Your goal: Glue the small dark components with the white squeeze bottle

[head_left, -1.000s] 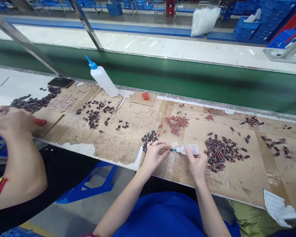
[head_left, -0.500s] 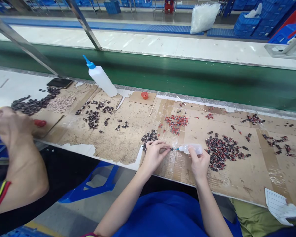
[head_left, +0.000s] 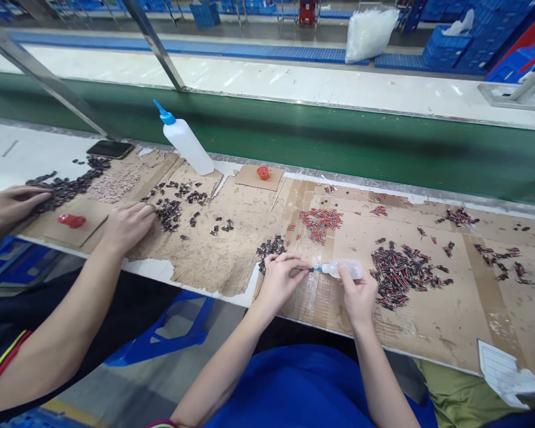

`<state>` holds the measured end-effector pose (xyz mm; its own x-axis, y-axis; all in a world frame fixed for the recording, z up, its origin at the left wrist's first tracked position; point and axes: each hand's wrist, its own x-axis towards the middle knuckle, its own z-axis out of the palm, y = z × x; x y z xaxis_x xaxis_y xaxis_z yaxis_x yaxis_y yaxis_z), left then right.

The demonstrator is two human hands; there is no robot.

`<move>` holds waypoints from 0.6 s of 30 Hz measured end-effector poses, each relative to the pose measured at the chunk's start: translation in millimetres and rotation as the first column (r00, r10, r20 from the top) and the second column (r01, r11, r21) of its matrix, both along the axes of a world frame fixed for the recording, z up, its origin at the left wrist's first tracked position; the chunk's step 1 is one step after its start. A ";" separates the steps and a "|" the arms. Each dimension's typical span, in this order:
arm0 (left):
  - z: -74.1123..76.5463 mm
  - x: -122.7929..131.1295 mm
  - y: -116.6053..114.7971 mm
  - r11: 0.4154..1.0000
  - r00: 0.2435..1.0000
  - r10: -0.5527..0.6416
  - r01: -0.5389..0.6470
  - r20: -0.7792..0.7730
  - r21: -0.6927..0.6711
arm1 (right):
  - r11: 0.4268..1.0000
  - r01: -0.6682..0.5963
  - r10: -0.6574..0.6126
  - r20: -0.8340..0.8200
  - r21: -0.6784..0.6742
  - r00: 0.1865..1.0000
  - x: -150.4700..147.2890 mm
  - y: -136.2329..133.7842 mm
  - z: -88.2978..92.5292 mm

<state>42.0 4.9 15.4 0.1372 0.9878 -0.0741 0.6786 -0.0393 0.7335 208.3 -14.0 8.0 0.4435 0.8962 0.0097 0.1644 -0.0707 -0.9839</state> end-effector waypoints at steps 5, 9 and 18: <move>-1.3 0.7 3.8 0.998 0.997 -0.062 0.062 -0.035 -0.005 | 0.999 0.028 -0.029 -0.035 -0.028 0.999 5.6 0.8 -5.9; -5.5 -1.2 3.4 0.988 0.990 -0.137 0.139 -0.046 0.059 | 0.998 -0.012 0.015 0.037 -0.069 0.999 14.8 4.2 -2.7; -8.9 -51.9 -16.3 0.971 0.995 0.048 -0.067 0.086 0.228 | 0.987 -0.153 0.032 0.854 0.056 0.520 11.0 29.8 26.8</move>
<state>-10.0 -11.4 6.5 0.0762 0.9834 0.1648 0.6245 -0.1759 0.7610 219.3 15.7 34.8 0.0856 0.8970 0.4336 0.9231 0.0924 -0.3733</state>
